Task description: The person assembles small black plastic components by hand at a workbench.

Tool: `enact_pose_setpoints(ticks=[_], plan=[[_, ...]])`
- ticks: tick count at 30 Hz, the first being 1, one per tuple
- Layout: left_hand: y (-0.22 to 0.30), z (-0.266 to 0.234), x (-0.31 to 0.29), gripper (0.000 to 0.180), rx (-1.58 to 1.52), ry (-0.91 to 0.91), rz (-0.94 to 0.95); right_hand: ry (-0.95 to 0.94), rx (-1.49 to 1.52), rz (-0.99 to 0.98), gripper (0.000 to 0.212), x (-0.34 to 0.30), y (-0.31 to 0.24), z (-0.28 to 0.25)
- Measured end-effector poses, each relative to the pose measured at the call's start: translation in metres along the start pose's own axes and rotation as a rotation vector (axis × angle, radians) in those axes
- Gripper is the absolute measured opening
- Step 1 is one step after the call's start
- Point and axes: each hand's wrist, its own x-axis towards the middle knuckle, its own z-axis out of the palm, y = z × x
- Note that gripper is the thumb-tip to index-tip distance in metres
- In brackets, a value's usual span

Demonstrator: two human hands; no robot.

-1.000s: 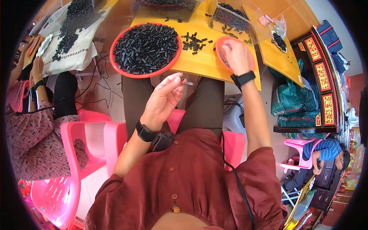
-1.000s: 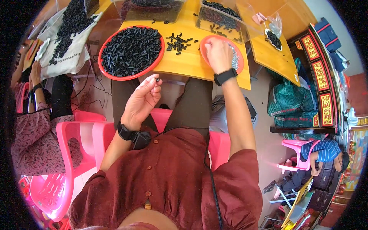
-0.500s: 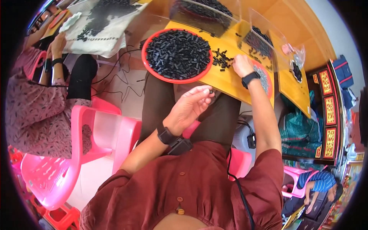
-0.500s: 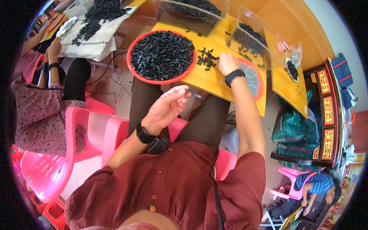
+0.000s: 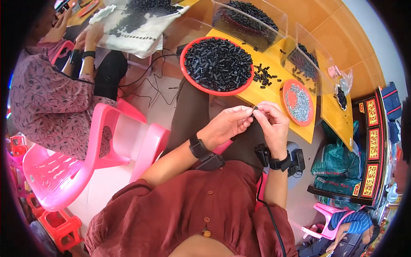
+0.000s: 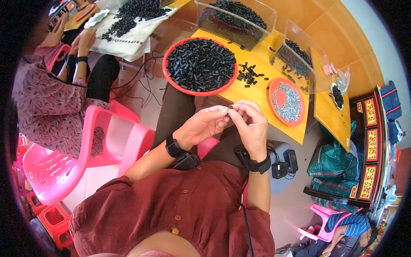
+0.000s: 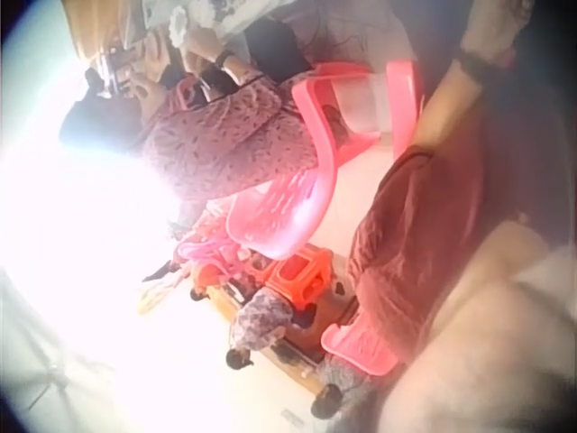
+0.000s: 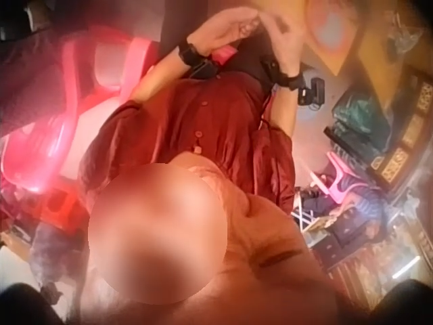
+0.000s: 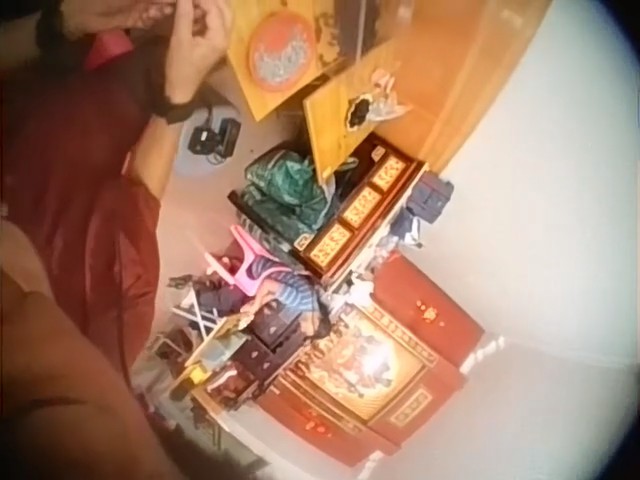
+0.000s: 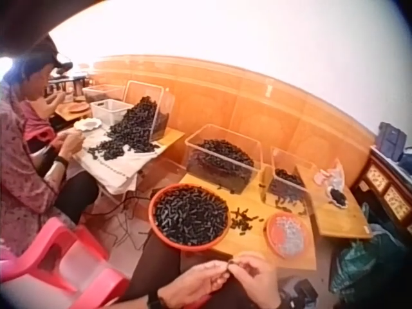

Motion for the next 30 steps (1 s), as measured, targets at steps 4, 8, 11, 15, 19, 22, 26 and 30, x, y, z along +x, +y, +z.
enact_pose_setpoints(ticks=[4,8,11,15,19,22,26,30], plan=[[0.004,0.004,-0.003,0.011,0.048,-0.007,-0.001,-0.021,0.047,0.013,0.008,-0.002,-0.002,-0.003],[-0.001,0.001,-0.001,0.012,0.098,-0.019,0.032,-0.023,-0.127,-0.068,0.010,-0.006,-0.014,-0.004],[-0.003,0.003,-0.002,0.011,0.130,-0.037,-0.007,-0.029,-0.114,-0.070,0.010,-0.009,-0.014,-0.010],[-0.002,0.004,-0.004,0.011,0.132,-0.024,-0.033,-0.041,-0.163,-0.043,0.009,-0.012,-0.032,-0.007],[0.001,0.005,-0.005,0.009,0.134,0.003,-0.036,-0.040,-0.292,-0.061,0.015,-0.013,-0.048,-0.006],[0.000,0.002,-0.005,0.009,0.146,-0.063,-0.054,-0.051,-0.361,-0.131,0.018,-0.014,-0.058,-0.006],[0.003,0.010,-0.006,0.009,0.196,-0.049,-0.058,-0.088,-0.510,-0.330,0.015,-0.015,-0.058,-0.010],[0.001,0.018,-0.006,0.013,0.273,0.016,0.047,0.049,-0.543,-0.275,0.009,-0.017,-0.060,-0.011]])
